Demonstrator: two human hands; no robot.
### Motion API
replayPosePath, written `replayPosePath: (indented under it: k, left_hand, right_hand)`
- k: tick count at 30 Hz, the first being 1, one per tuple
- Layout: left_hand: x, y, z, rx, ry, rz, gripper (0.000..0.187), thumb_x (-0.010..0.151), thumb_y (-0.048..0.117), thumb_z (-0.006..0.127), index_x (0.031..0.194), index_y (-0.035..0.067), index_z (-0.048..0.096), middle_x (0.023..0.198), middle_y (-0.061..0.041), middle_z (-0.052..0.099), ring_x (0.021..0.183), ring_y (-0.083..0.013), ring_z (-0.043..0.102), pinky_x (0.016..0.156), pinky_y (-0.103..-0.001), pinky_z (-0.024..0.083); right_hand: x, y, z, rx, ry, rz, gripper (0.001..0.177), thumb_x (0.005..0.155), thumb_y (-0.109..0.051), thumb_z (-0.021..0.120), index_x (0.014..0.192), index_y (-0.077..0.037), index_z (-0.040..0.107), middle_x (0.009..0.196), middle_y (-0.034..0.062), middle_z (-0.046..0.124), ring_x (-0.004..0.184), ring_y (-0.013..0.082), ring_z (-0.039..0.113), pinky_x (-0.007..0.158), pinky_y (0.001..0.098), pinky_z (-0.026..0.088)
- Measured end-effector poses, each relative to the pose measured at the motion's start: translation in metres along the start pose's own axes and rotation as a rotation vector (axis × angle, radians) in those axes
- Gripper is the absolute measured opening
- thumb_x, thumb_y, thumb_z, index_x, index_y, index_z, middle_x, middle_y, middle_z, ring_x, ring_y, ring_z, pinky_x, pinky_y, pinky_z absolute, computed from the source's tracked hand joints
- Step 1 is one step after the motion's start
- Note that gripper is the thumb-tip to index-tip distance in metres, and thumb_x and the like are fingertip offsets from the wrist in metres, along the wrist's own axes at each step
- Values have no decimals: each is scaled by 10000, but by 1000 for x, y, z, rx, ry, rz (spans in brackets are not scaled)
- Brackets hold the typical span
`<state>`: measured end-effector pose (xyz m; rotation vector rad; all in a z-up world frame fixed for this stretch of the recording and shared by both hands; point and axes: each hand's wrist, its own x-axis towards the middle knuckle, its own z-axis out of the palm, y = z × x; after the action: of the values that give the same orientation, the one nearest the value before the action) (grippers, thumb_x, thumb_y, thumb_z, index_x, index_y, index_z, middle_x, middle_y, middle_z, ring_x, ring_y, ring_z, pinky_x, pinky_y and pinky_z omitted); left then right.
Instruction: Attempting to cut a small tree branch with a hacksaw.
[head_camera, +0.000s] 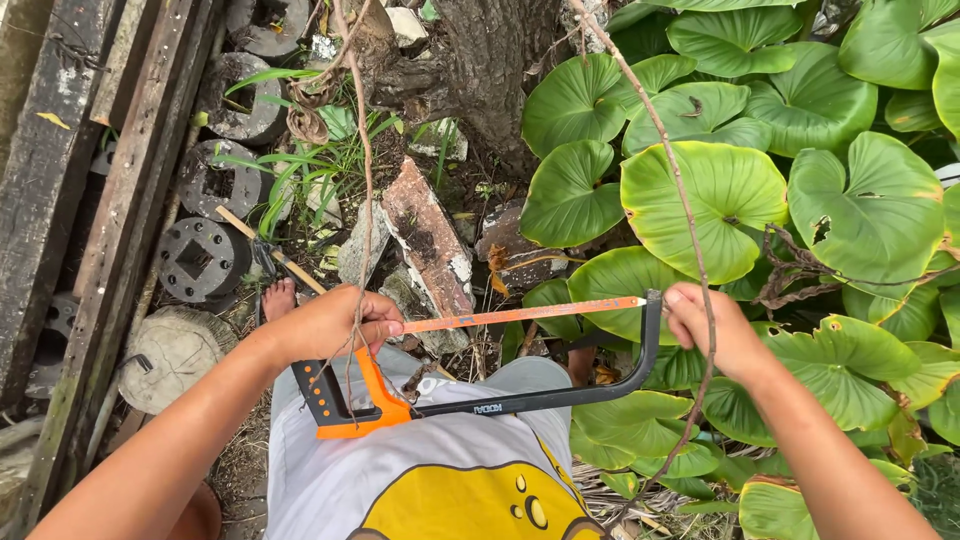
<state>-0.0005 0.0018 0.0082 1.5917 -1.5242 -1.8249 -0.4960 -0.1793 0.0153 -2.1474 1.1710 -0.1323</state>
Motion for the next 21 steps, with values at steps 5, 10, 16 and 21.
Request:
replayPosePath:
  k: [5, 10, 16, 21]
  left_hand:
    - [-2, 11, -1, 171, 28, 69, 256, 949, 301, 647, 951, 63, 740, 652, -65, 718, 603, -180, 688, 603, -355, 548]
    - [1, 14, -2, 217, 27, 86, 262, 950, 310, 647, 953, 65, 741, 678, -67, 737, 624, -191, 721, 623, -356, 556]
    - [4, -7, 1, 32, 17, 13, 273, 948, 302, 646, 952, 43, 733, 658, -63, 729, 620, -154, 710, 612, -344, 557]
    - [4, -11, 2, -60, 46, 57, 242, 948, 253, 655, 913, 25, 731, 637, -51, 706, 604, -146, 683, 607, -341, 553]
  right_hand:
    - [7, 32, 18, 1187, -363, 871, 395, 1015, -316, 485, 676, -119, 437, 437, -32, 330, 351, 125, 276, 364, 297, 263]
    - [8, 23, 27, 1123, -311, 824, 205, 987, -219, 503, 848, -82, 566, 502, -5, 450, 384, 125, 381, 379, 297, 296]
    - [-4, 22, 18, 906, -85, 343, 261, 1015, -135, 543, 1225, 7, 607, 962, 78, 690, 819, 160, 662, 764, 317, 551]
    - [-3, 24, 11, 784, -84, 273, 353, 1013, -123, 564, 1324, 34, 619, 1127, 135, 717, 959, 204, 694, 906, 380, 572]
